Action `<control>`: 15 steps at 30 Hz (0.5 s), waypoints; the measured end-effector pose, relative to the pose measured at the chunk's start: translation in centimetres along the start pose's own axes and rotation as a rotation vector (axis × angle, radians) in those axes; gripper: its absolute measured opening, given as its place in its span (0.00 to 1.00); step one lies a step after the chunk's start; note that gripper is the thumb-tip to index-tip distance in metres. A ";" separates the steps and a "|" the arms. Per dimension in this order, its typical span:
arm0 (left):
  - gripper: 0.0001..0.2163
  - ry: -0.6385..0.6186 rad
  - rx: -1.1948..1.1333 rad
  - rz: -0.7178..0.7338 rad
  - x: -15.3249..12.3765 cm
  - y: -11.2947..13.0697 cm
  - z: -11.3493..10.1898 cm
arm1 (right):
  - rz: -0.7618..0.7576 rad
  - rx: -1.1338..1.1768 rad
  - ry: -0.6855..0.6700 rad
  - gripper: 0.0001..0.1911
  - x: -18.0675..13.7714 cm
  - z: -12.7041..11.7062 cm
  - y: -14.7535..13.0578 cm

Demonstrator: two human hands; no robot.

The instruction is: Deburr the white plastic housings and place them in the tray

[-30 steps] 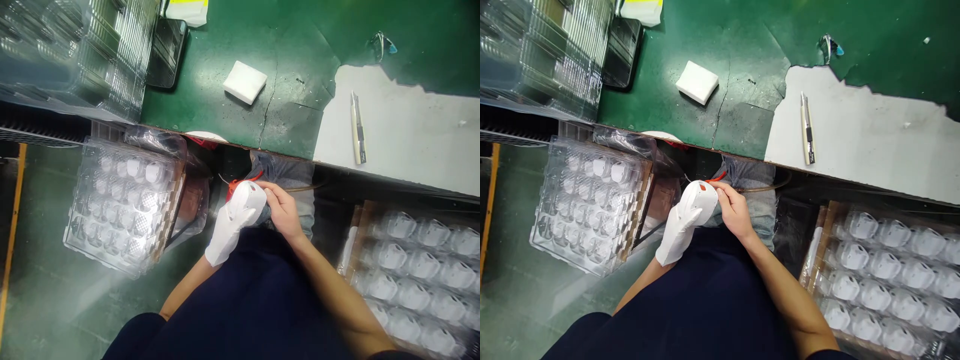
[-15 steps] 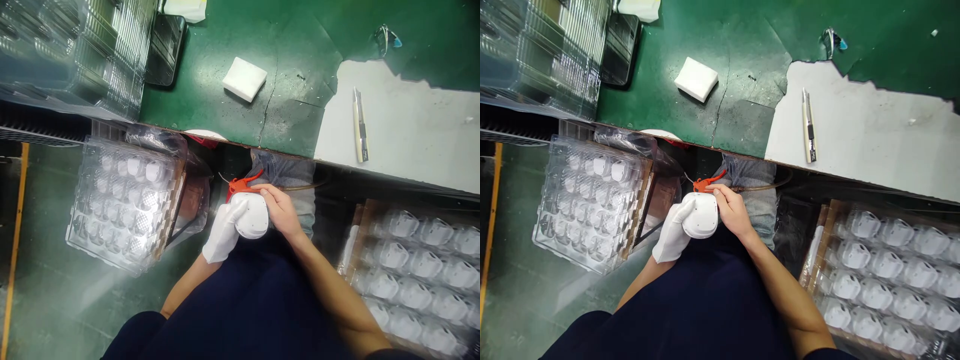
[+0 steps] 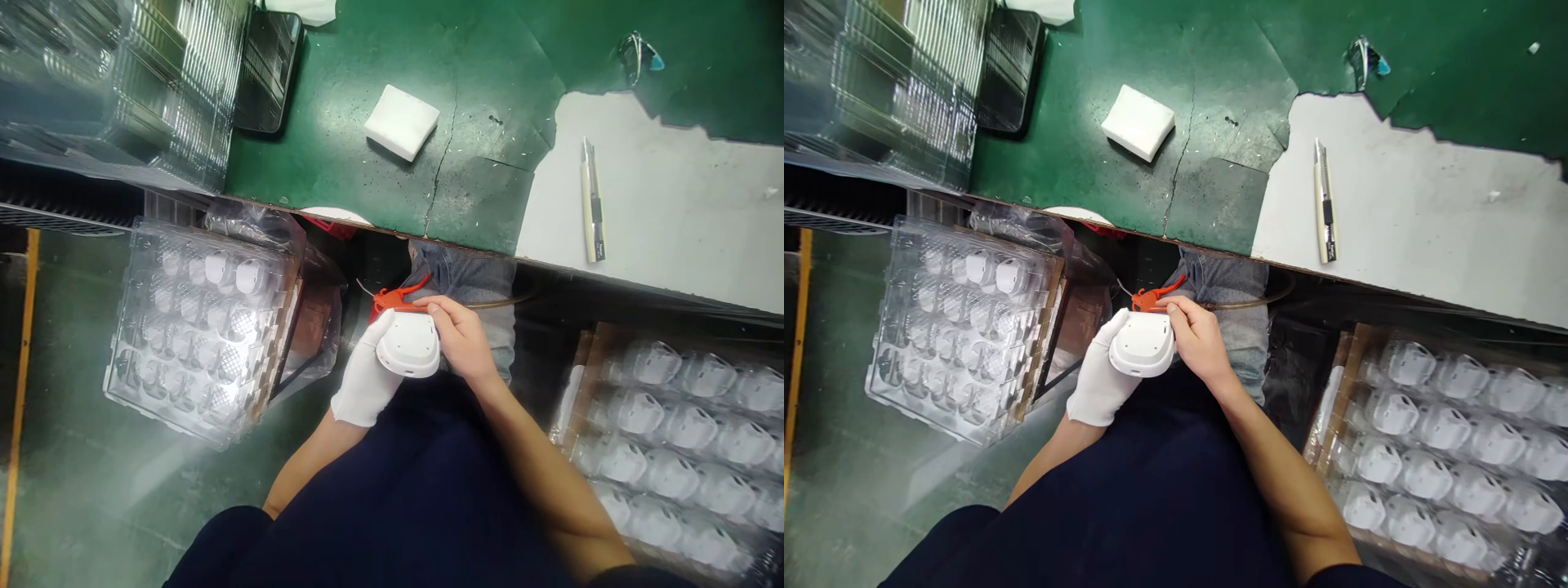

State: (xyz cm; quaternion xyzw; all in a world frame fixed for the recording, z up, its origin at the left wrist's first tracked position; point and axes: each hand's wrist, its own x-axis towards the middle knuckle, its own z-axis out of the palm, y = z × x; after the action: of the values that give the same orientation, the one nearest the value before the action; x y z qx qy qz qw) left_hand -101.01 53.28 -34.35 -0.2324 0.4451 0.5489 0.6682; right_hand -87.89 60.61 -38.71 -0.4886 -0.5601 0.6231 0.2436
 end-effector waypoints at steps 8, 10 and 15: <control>0.19 -0.069 -0.045 0.013 -0.4 0.3 0.5 | 0.019 0.064 0.054 0.16 -0.5 0.3 -0.6; 0.19 -0.061 -0.079 0.004 -0.6 0.6 0.7 | 0.039 0.100 0.061 0.16 -0.6 0.4 -0.7; 0.18 -0.046 -0.119 -0.005 -0.6 1.0 0.4 | 0.062 0.164 0.067 0.16 -1.0 0.5 -1.0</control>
State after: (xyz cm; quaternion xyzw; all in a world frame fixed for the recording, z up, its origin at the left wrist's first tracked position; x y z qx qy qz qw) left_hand -101.78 53.60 -33.47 -0.2603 0.3956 0.5779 0.6647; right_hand -88.15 59.80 -37.50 -0.5047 -0.4835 0.6573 0.2820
